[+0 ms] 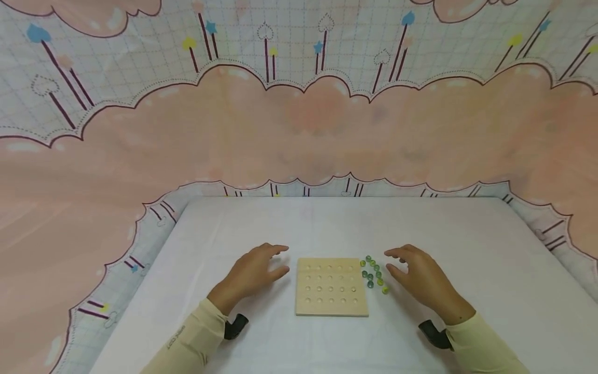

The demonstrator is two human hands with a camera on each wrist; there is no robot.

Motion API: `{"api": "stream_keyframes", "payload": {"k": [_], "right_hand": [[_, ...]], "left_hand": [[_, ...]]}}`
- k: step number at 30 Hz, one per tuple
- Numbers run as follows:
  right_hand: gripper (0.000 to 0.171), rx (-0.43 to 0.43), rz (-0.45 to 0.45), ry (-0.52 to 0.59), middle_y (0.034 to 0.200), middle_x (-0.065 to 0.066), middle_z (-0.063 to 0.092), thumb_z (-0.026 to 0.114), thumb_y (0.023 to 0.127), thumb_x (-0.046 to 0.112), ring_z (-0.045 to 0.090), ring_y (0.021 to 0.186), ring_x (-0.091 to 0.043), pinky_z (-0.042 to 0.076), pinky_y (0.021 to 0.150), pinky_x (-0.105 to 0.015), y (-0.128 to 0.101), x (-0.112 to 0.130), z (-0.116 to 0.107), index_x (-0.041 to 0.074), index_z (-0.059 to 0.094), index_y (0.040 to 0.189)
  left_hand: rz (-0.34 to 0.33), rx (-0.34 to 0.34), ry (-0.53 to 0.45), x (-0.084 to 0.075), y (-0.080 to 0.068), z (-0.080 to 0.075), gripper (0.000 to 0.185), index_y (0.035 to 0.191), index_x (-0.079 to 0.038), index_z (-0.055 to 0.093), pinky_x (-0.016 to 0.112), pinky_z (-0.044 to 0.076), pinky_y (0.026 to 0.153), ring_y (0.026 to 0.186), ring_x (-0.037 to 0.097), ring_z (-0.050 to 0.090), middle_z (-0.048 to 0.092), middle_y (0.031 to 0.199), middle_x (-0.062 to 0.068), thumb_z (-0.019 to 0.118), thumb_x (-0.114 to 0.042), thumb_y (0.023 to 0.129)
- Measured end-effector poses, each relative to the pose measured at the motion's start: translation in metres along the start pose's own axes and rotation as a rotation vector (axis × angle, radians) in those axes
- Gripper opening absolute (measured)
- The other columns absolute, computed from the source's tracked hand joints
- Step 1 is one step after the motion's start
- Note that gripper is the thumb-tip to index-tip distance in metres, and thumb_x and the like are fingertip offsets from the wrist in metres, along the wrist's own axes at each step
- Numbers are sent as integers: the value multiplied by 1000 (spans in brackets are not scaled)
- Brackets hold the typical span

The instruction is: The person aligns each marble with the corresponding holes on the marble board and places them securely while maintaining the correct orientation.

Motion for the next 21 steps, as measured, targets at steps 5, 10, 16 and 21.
{"api": "stream_keyframes", "payload": {"k": [5,10,16,21], "right_hand": [[31,12,1,10,114,-11,69,75,88,15,66,97,-27,58,81,-48,-1,-1,2,8,72,118],[30,63,34,26,111,-7,70,77,87,14,66,99,-26,58,81,-46,-2,0,10,9,73,117],[30,135,103,25,106,-4,70,78,86,16,66,97,-22,58,79,-42,1,0,18,11,73,116],[29,149,114,42,109,-4,71,76,88,16,65,99,-21,57,81,-44,2,0,18,11,73,115]], "left_hand": [[37,42,81,-2,0,8,55,140,-26,58,54,46,99,126,25,57,60,137,1,72,-44,90],[50,86,138,-3,-3,15,62,142,-26,57,58,46,97,127,29,56,60,138,3,75,-47,86],[52,131,131,-7,-5,21,72,144,-24,55,69,40,102,134,33,50,56,144,6,78,-54,81],[44,165,85,-10,-5,25,80,146,-26,53,78,22,109,146,35,37,46,155,9,77,-60,78]]}}
Point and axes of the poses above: each hand's wrist, its own y-axis towards the middle knuckle, its own z-axis out of the palm, x = y × z, the point moved 3 cm from there along y, towards the middle knuckle
